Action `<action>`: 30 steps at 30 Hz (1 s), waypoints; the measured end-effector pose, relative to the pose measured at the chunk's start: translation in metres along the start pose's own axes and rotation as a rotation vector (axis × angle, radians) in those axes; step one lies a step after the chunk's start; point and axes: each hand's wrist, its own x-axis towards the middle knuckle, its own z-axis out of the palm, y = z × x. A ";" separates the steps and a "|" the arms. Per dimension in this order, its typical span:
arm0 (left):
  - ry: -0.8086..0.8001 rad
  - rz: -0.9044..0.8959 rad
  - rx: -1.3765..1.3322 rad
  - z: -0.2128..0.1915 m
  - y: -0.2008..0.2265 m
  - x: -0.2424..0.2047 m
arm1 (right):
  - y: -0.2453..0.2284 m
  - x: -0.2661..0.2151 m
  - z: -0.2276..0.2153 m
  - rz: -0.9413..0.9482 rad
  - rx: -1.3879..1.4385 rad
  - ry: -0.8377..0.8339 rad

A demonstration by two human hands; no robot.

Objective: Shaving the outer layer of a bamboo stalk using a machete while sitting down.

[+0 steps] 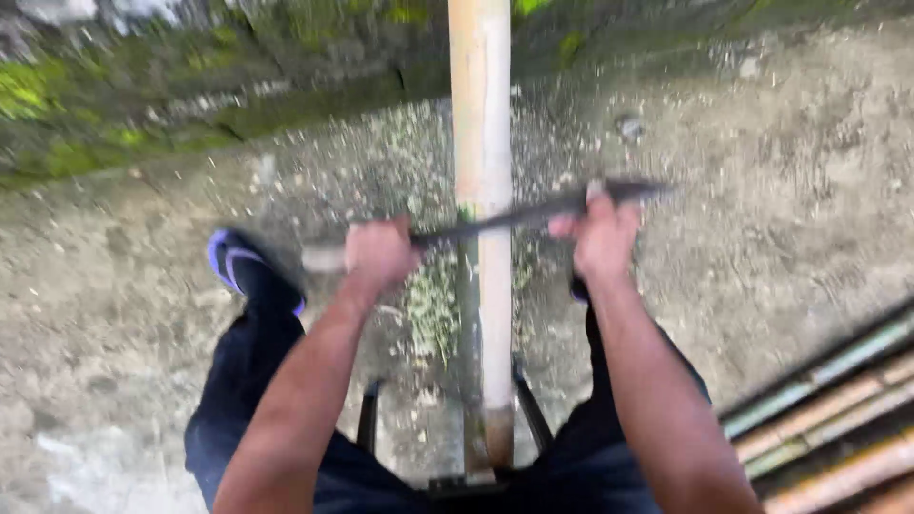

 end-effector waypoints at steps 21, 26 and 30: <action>-0.098 0.022 -0.076 -0.015 -0.004 0.026 | -0.002 0.003 0.004 -0.037 0.063 0.119; -0.064 0.006 -0.117 0.004 -0.011 0.030 | -0.011 -0.006 0.008 -0.113 -0.047 0.065; -0.134 -0.017 -0.112 -0.009 -0.003 0.034 | 0.003 0.016 -0.002 -0.017 -0.016 0.141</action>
